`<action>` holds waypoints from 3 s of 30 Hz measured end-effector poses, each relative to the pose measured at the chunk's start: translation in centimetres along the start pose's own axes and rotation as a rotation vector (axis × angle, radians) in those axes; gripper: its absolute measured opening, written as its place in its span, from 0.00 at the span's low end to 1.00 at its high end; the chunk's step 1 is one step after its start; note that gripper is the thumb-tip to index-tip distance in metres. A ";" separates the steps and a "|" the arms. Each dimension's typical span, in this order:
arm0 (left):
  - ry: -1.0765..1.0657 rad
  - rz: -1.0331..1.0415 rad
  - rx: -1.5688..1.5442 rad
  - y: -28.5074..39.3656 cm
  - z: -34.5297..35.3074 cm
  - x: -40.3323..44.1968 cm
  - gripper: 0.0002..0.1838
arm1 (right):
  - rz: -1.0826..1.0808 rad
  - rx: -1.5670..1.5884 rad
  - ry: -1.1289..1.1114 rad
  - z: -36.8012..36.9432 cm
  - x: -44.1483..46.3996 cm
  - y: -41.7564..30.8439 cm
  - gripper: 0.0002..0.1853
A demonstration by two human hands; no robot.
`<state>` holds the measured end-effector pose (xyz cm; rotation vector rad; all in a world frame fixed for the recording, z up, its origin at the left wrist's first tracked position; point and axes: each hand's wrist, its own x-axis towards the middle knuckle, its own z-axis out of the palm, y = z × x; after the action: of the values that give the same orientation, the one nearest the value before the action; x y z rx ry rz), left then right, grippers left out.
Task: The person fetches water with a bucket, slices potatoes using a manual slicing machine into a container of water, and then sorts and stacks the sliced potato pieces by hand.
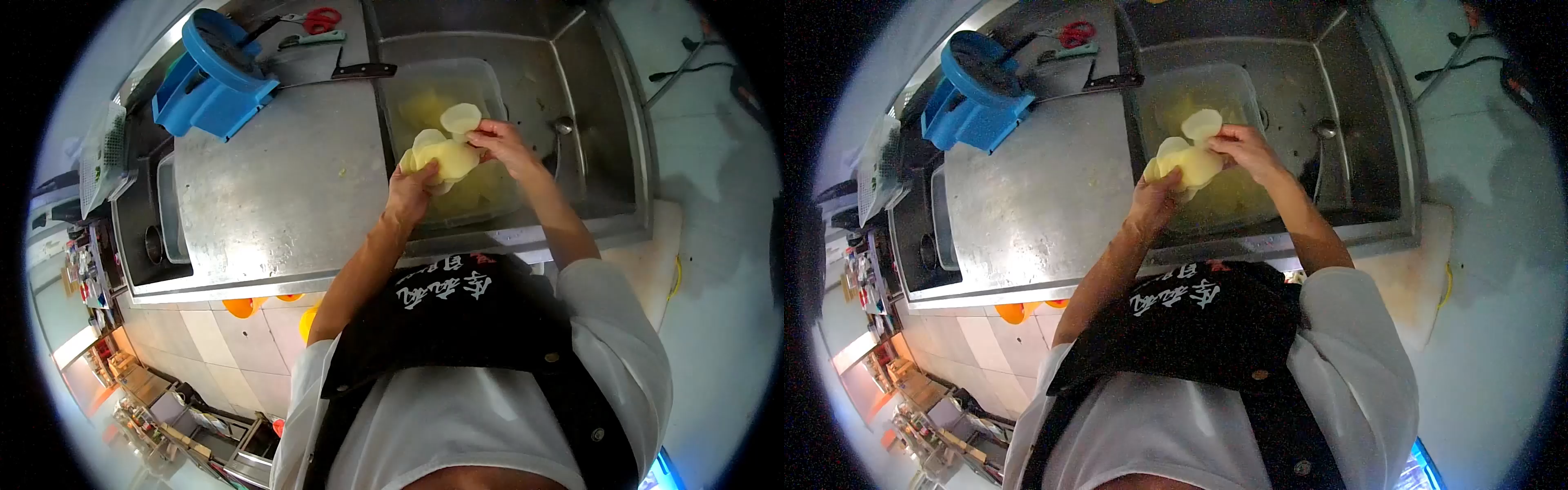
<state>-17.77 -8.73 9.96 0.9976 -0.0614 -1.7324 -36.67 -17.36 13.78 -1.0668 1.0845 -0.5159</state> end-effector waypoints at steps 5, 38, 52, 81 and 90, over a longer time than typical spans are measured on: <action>-0.041 -0.002 -0.077 0.2 -0.6 -0.3 0.19 | -0.072 -0.071 0.022 -0.1 -1.4 -1.4 0.15; -0.057 -0.012 -0.142 4.1 -1.4 -0.4 0.20 | 0.190 -0.795 0.137 -3.7 13.4 22.8 0.17; -0.045 -0.105 -0.141 3.4 -1.5 0.6 0.21 | 0.263 0.172 -0.042 -5.0 6.7 10.3 0.13; -0.375 -0.219 -0.041 0.6 0.5 -0.8 0.21 | -0.152 -0.182 0.167 2.0 -1.1 -0.7 0.12; -0.257 -0.024 -0.344 7.4 -2.8 -5.6 0.24 | -0.053 0.084 0.279 1.2 -2.4 -0.3 0.13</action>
<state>-9.97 -6.09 15.00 0.5244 0.0821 -1.8094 -36.61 -15.06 15.22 -0.9698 1.2688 -0.7628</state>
